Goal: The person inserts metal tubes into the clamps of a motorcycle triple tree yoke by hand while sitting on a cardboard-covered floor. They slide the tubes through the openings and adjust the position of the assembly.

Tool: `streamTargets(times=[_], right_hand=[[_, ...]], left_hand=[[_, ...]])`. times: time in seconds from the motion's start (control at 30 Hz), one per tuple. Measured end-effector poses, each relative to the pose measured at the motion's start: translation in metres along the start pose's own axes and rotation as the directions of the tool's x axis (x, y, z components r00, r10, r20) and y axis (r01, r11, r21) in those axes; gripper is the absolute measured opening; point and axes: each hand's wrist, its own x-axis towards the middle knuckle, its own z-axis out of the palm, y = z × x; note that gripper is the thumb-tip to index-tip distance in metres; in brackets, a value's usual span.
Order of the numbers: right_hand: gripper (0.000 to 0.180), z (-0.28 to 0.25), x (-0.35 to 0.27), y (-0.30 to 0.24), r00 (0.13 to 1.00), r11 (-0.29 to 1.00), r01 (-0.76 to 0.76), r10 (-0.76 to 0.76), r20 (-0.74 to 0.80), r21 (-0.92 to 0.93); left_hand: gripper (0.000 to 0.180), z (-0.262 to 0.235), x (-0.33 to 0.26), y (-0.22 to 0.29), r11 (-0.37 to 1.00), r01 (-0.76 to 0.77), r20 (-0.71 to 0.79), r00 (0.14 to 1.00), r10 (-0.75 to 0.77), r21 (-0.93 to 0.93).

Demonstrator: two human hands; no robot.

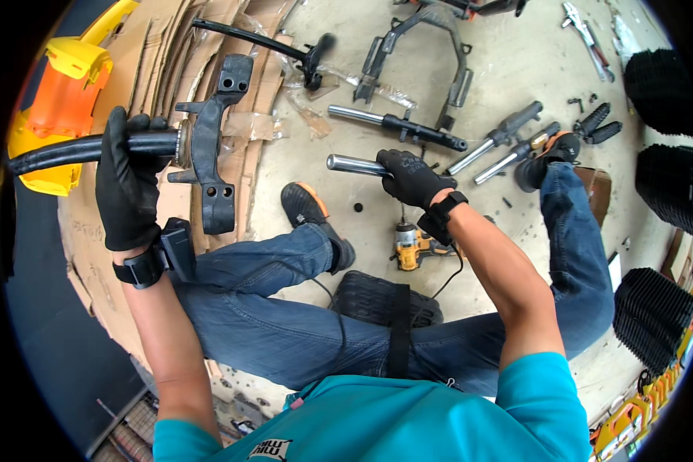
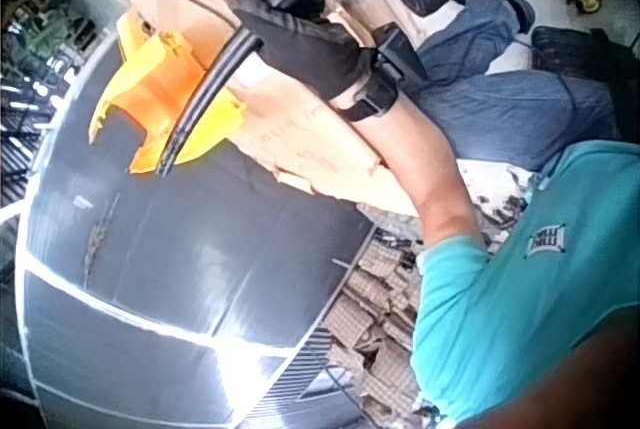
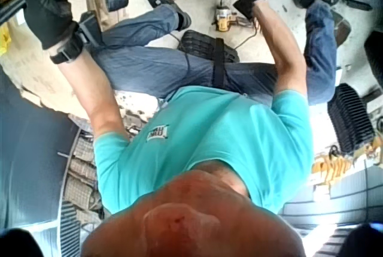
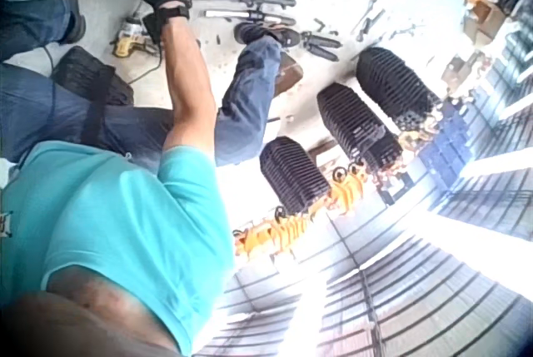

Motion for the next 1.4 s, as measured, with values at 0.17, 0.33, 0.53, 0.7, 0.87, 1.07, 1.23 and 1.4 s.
streamTargets(times=[0.17, 0.33, 0.53, 0.7, 0.87, 1.07, 1.23, 1.4], right_hand=[[0.023, -0.038, -0.036, -0.029, 0.997, 0.997, 0.075, -0.075, -0.008, -0.002], [0.029, -0.05, -0.045, -0.083, 0.977, 0.98, 0.2, -0.197, -0.08, 0.023], [0.027, -0.065, -0.038, -0.124, 0.974, 0.964, 0.226, -0.219, -0.063, 0.142], [0.027, -0.089, -0.041, -0.127, 0.983, 0.661, 0.185, -0.126, -0.135, 0.727], [0.032, -0.097, -0.046, -0.14, 0.978, 0.676, 0.207, -0.121, -0.17, 0.707], [0.024, -0.072, -0.047, -0.16, 0.976, 0.772, 0.191, -0.085, -0.199, 0.606], [0.022, -0.044, -0.047, -0.169, 0.955, 0.967, 0.241, -0.221, -0.196, 0.084], [0.027, -0.047, -0.049, -0.199, 1.0, 0.983, 0.017, -0.013, -0.028, 0.184]], left_hand=[[0.038, 0.019, -0.003, 0.028, 0.955, 0.075, -0.069, 0.993, -0.098, -0.287], [0.037, 0.0, 0.004, 0.005, 0.882, 0.209, 0.136, 0.977, -0.167, -0.422], [0.03, 0.006, 0.015, 0.003, 0.867, 0.277, 0.048, 0.958, -0.283, -0.413], [0.033, -0.012, 0.02, -0.017, 0.943, 0.123, 0.071, 0.992, -0.105, -0.31], [0.034, -0.005, 0.015, -0.023, 0.918, 0.032, -0.012, 0.999, -0.039, -0.396], [0.034, 0.001, 0.013, -0.002, 0.78, 0.231, 0.018, 0.962, -0.272, -0.582], [0.035, -0.003, 0.013, 0.0, 0.763, 0.193, 0.019, 0.973, -0.231, -0.616], [0.04, -0.007, 0.009, 0.005, 0.771, 0.244, 0.066, 0.965, -0.254, -0.588]])
